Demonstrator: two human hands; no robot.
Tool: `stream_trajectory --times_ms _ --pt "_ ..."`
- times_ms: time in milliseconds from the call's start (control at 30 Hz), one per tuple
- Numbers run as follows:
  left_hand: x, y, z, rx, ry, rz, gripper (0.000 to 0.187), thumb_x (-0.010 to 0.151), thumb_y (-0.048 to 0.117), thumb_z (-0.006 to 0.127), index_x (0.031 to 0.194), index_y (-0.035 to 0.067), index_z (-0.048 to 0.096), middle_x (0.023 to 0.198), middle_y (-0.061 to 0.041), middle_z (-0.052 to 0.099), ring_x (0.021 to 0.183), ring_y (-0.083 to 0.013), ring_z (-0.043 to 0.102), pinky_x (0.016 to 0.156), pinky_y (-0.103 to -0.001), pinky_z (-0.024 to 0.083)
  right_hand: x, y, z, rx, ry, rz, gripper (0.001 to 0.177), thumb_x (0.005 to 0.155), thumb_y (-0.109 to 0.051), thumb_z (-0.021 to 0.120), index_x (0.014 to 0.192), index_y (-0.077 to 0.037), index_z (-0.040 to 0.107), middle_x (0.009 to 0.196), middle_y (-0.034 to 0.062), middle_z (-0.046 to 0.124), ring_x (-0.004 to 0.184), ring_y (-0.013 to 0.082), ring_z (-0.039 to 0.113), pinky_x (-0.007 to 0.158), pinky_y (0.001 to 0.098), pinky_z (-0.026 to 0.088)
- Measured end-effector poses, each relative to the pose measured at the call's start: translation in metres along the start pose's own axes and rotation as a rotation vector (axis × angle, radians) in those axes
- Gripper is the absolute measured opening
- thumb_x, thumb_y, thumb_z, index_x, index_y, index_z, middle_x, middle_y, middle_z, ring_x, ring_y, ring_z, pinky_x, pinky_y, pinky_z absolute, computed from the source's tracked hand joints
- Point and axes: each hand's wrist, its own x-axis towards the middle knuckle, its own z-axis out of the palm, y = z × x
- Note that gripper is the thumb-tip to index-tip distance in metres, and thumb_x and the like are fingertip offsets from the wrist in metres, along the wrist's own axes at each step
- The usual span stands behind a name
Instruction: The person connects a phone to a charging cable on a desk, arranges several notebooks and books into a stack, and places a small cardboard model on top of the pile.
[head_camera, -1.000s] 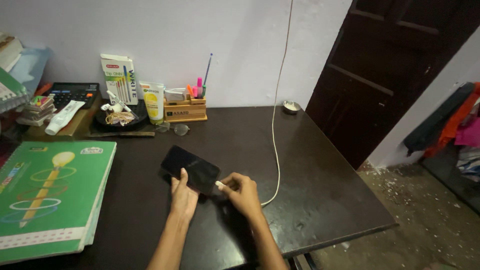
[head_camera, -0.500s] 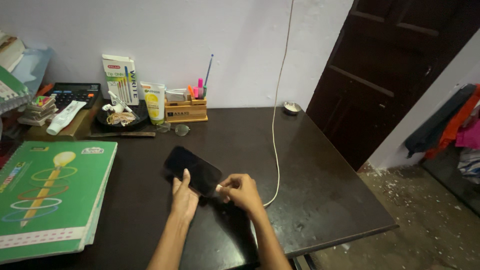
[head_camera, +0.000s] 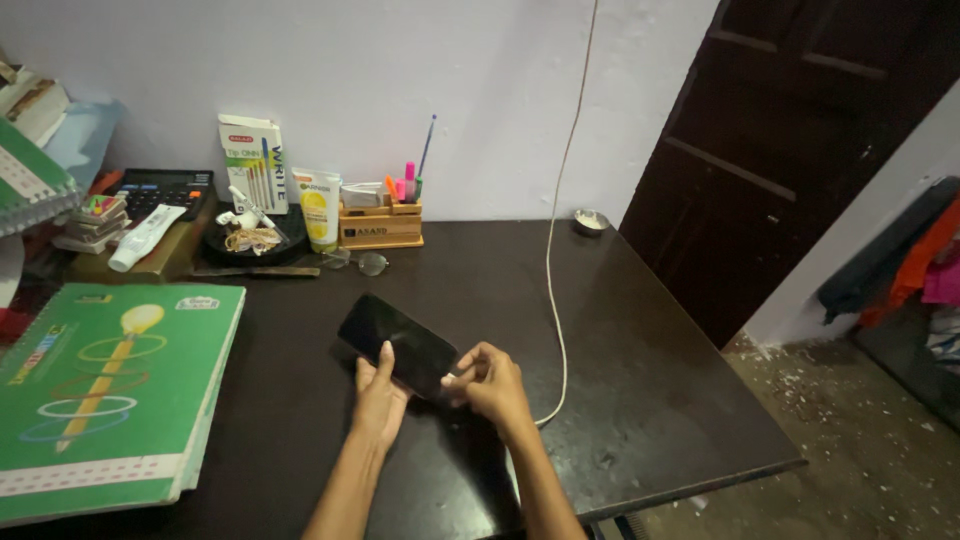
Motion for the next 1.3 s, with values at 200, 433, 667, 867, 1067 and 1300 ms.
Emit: stream_trajectory --times_ms 200,433,667,867,1067,1300 --pt "0.0 0.007 0.002 0.006 -0.009 0.003 0.049 0.102 0.026 0.052 0.147 0.013 0.037 0.139 -0.01 0.056 0.127 -0.0269 0.058 0.106 -0.049 0.049 0.005 0.006 0.0 0.061 -0.045 0.008 0.027 0.077 -0.011 0.086 0.087 -0.005 0.062 0.071 0.0096 0.074 0.058 0.0144 0.07 0.046 0.0222 0.047" --pt "0.005 0.011 0.002 -0.025 -0.007 0.01 0.052 0.101 0.026 0.053 0.15 0.014 0.037 0.142 -0.009 0.054 0.131 -0.0265 0.056 0.108 -0.049 0.048 0.007 0.012 -0.017 -0.057 -0.105 0.019 0.018 0.081 -0.016 0.082 0.089 -0.003 0.072 0.073 0.0072 0.078 0.062 0.011 0.073 0.05 0.0219 0.053" --pt "0.004 0.004 -0.003 0.004 -0.076 0.07 0.038 0.105 0.022 0.053 0.139 0.011 0.039 0.138 -0.009 0.055 0.127 -0.026 0.058 0.108 -0.05 0.05 0.005 0.003 -0.01 -0.065 -0.025 -0.032 0.02 0.079 -0.013 0.085 0.082 -0.002 0.068 0.066 0.0068 0.074 0.055 0.0109 0.072 0.047 0.0233 0.052" --pt "0.001 0.004 -0.001 0.024 -0.083 0.062 0.037 0.106 0.022 0.051 0.139 0.01 0.04 0.138 -0.011 0.057 0.127 -0.0268 0.058 0.108 -0.049 0.05 0.003 0.011 -0.002 0.017 0.04 -0.045 0.025 0.077 -0.01 0.087 0.076 -0.003 0.064 0.062 0.0057 0.071 0.052 0.0113 0.067 0.046 0.0232 0.049" --pt "-0.005 0.013 0.008 0.028 -0.051 0.017 0.049 0.102 0.024 0.052 0.148 0.013 0.036 0.141 -0.01 0.055 0.128 -0.0266 0.057 0.108 -0.05 0.047 0.014 0.032 -0.009 0.083 -0.049 0.004 0.031 0.08 -0.017 0.087 0.091 -0.003 0.062 0.07 0.007 0.073 0.059 0.0128 0.071 0.051 0.0253 0.052" --pt "-0.014 0.022 0.021 0.086 -0.031 -0.047 0.055 0.101 0.028 0.051 0.152 0.014 0.035 0.142 -0.011 0.054 0.129 -0.0269 0.057 0.107 -0.049 0.048 0.018 0.025 -0.009 -0.405 0.179 -0.407 0.091 0.064 -0.037 0.096 0.138 -0.004 0.054 0.129 0.019 0.066 0.12 0.032 0.064 0.095 0.0446 0.053"
